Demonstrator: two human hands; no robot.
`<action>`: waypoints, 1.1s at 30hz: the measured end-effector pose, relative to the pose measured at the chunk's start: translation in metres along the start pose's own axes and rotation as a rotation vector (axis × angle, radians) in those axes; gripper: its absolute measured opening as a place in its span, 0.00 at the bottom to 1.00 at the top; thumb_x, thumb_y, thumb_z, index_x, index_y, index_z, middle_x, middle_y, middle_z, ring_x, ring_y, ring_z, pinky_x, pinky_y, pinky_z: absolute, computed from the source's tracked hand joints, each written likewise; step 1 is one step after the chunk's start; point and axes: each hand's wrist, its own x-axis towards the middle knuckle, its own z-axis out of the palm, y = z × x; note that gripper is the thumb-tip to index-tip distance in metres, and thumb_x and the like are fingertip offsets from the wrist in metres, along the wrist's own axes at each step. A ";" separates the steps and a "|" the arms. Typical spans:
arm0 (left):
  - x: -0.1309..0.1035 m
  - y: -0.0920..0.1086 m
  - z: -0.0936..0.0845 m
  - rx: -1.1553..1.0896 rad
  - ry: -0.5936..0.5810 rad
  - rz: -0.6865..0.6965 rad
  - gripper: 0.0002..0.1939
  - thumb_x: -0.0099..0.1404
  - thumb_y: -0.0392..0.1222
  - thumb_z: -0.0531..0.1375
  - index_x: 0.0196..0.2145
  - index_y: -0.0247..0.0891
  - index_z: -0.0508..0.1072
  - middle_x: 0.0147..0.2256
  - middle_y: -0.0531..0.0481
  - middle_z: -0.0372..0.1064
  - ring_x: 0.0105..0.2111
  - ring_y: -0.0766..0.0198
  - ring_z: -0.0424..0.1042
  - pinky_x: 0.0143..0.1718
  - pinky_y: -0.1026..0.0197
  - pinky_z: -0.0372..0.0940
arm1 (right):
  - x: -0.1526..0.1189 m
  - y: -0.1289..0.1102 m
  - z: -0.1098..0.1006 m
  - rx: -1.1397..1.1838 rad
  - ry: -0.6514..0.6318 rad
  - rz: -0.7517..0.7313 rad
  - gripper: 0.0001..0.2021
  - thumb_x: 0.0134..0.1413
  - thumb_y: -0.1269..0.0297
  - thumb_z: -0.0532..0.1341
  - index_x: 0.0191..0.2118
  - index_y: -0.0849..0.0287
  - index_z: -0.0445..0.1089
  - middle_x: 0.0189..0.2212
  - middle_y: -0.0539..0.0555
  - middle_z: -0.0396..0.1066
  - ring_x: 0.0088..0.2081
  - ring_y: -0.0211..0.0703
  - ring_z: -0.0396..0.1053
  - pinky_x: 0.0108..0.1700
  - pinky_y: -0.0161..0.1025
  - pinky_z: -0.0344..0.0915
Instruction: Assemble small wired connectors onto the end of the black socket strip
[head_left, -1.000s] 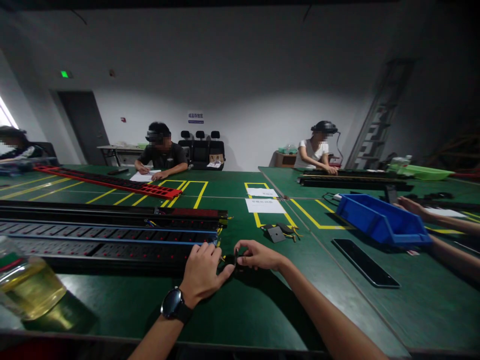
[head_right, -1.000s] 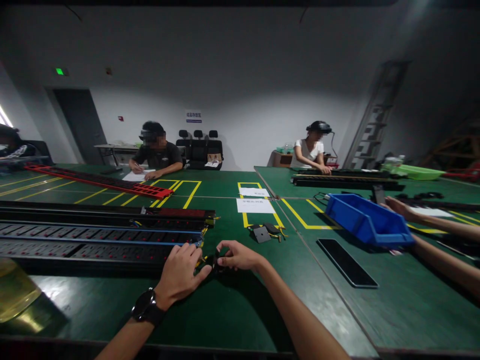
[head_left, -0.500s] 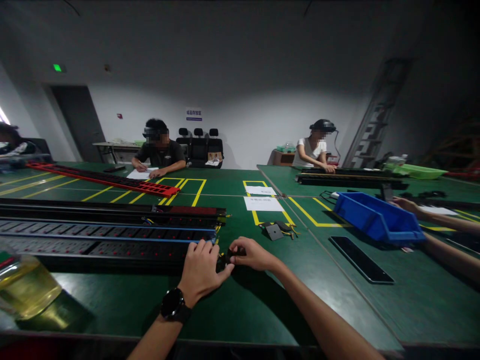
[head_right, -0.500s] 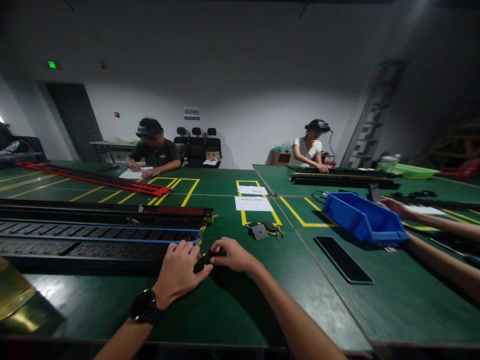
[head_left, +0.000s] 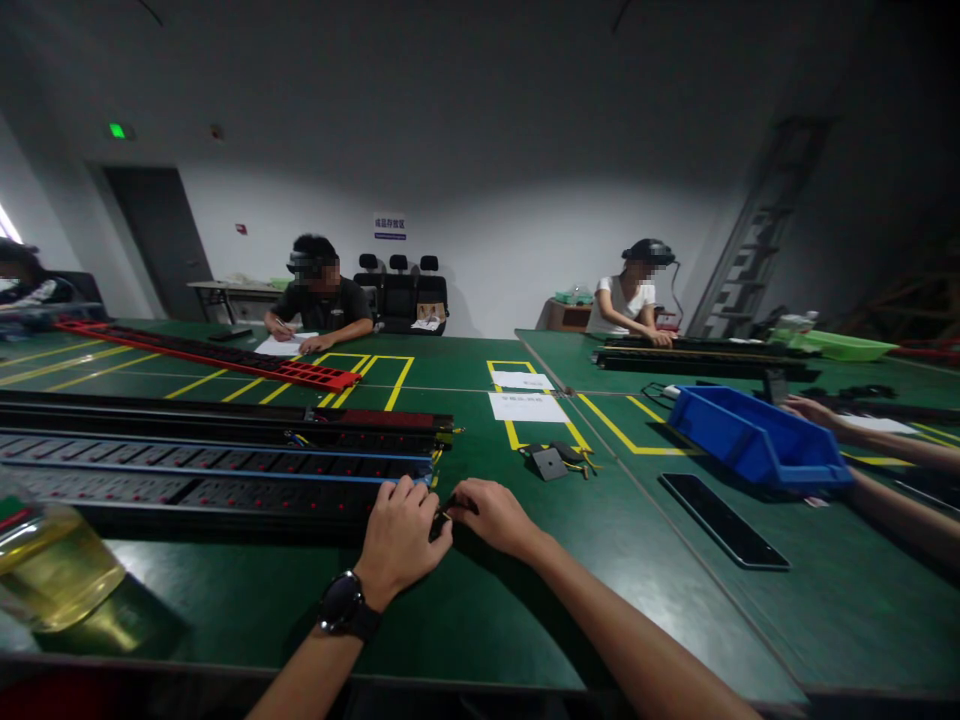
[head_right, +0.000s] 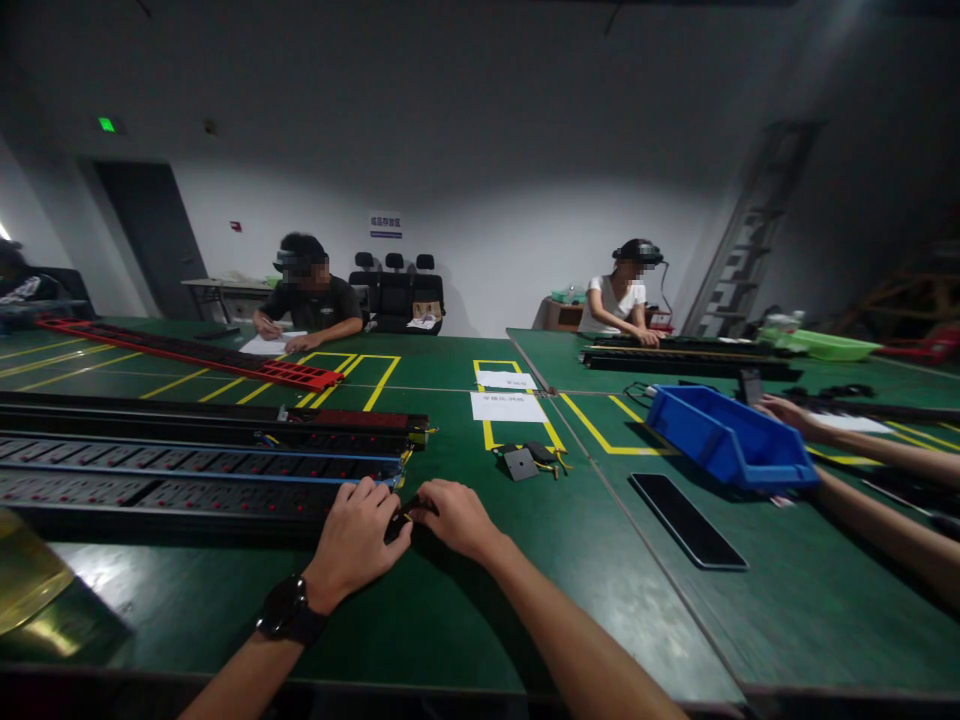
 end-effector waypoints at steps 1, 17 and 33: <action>0.000 -0.001 0.000 -0.004 -0.002 0.014 0.09 0.67 0.45 0.61 0.35 0.39 0.77 0.39 0.42 0.77 0.46 0.47 0.70 0.47 0.45 0.60 | 0.000 -0.002 0.001 -0.014 0.002 0.003 0.02 0.63 0.65 0.66 0.39 0.56 0.75 0.35 0.50 0.75 0.37 0.40 0.70 0.37 0.34 0.56; 0.000 -0.006 0.004 0.015 0.040 0.043 0.05 0.64 0.38 0.60 0.32 0.39 0.76 0.36 0.45 0.75 0.42 0.49 0.69 0.45 0.46 0.60 | 0.001 0.001 0.007 -0.082 -0.011 0.000 0.06 0.65 0.59 0.65 0.41 0.56 0.75 0.35 0.51 0.77 0.36 0.40 0.71 0.36 0.34 0.54; 0.001 -0.008 0.006 0.007 0.028 0.038 0.06 0.65 0.39 0.60 0.32 0.39 0.76 0.35 0.45 0.75 0.42 0.50 0.70 0.45 0.47 0.60 | 0.001 -0.005 0.001 -0.132 -0.038 0.023 0.08 0.66 0.58 0.65 0.39 0.56 0.75 0.35 0.52 0.77 0.35 0.40 0.70 0.35 0.36 0.51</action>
